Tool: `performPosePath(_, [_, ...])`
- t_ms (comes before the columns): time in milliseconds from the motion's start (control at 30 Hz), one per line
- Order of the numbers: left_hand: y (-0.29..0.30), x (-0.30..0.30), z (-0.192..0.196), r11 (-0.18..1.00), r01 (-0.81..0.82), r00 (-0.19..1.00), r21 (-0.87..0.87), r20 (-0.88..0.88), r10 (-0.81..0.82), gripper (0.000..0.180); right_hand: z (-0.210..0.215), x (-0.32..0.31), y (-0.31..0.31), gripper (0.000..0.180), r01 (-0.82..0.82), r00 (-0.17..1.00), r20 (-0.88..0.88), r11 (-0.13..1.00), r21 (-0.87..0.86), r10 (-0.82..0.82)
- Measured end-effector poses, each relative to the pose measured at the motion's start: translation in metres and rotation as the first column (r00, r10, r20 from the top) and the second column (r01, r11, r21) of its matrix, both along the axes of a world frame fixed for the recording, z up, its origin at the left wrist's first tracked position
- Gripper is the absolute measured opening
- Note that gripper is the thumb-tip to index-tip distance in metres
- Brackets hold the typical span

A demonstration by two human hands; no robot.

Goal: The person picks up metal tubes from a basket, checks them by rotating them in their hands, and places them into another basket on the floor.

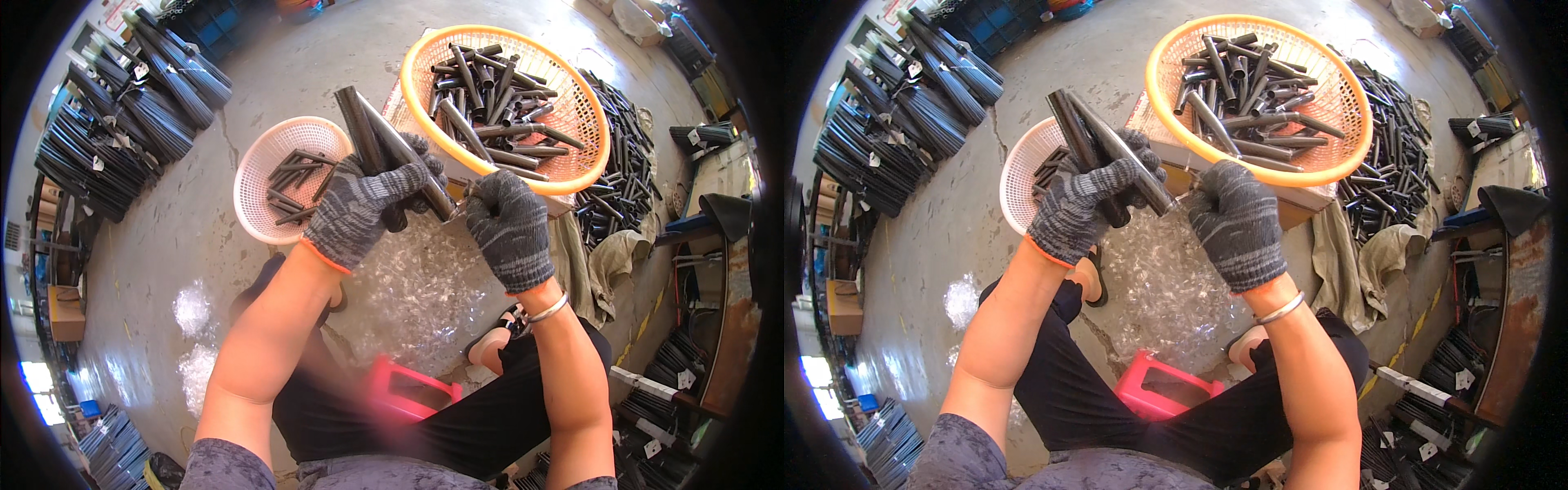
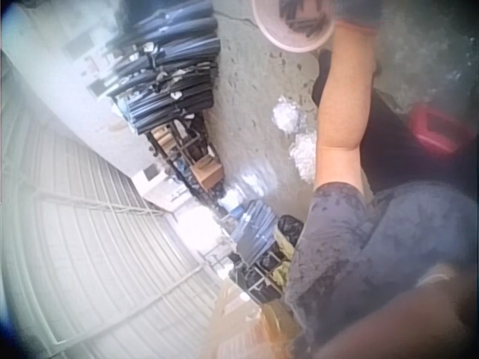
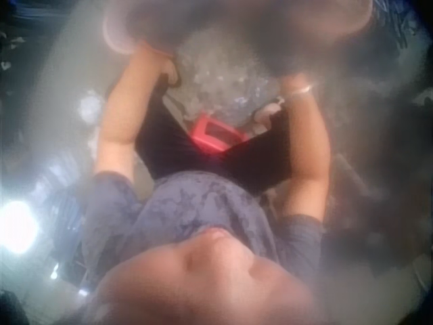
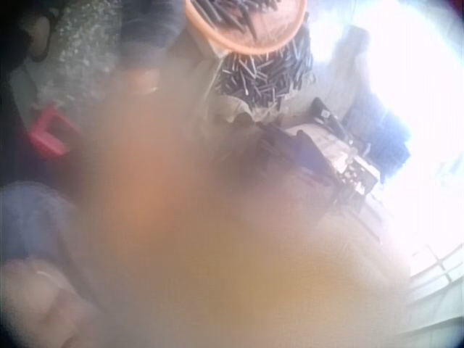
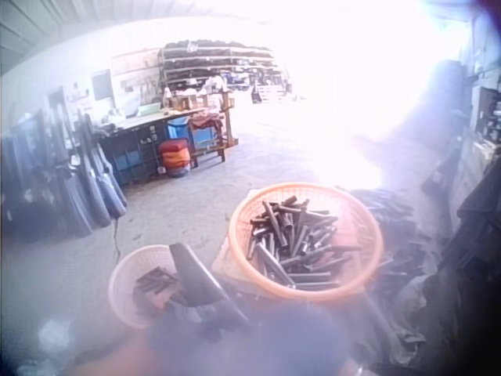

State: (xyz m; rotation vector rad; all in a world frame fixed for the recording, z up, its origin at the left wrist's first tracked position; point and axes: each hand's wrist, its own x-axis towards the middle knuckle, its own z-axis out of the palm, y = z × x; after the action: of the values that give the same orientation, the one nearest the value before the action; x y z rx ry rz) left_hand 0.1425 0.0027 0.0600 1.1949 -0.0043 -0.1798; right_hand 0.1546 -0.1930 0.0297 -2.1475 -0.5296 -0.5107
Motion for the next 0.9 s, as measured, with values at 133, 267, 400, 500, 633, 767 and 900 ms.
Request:
performPosePath(133, [0.002, 0.001, -0.001, 0.999, 0.015, 1.0, -0.039, 0.017, -0.014, 0.039, -0.005, 0.003, -0.005, 0.01, -0.013, 0.993, -0.119, 1.0, -0.007, 0.012])
performPosePath(267, [0.005, 0.001, -0.004, 0.998, -0.031, 0.997, -0.06, 0.071, 0.035, 0.036, -0.012, 0.001, -0.001, 0.009, -0.053, 0.993, -0.11, 0.998, -0.037, 0.049])
performPosePath(400, [0.011, 0.0, 0.006, 0.984, -0.179, 0.983, -0.012, 0.042, 0.179, 0.031, -0.007, -0.001, 0.001, 0.009, -0.094, 0.991, -0.1, 0.994, -0.052, 0.089])
performPosePath(500, [0.038, 0.014, 0.005, 0.922, -0.322, 0.935, -0.213, 0.081, 0.346, 0.026, -0.015, 0.003, -0.007, 0.008, -0.046, 0.992, -0.122, 0.992, -0.114, 0.032])
performPosePath(633, [0.035, 0.01, 0.006, 0.97, -0.208, 0.978, -0.126, -0.012, 0.208, 0.031, -0.007, 0.001, -0.017, 0.007, -0.088, 0.937, -0.324, 0.986, 0.144, 0.132])
performPosePath(767, [0.021, 0.004, 0.001, 0.989, -0.113, 0.993, -0.096, -0.027, 0.111, 0.031, 0.017, -0.009, 0.008, 0.01, -0.275, 0.887, -0.228, 0.855, 0.44, 0.403])
performPosePath(900, [0.013, 0.004, 0.001, 0.985, -0.045, 0.999, -0.164, -0.033, 0.04, 0.034, 0.016, -0.008, 0.01, 0.008, -0.168, 0.814, -0.406, 0.837, 0.52, 0.416])
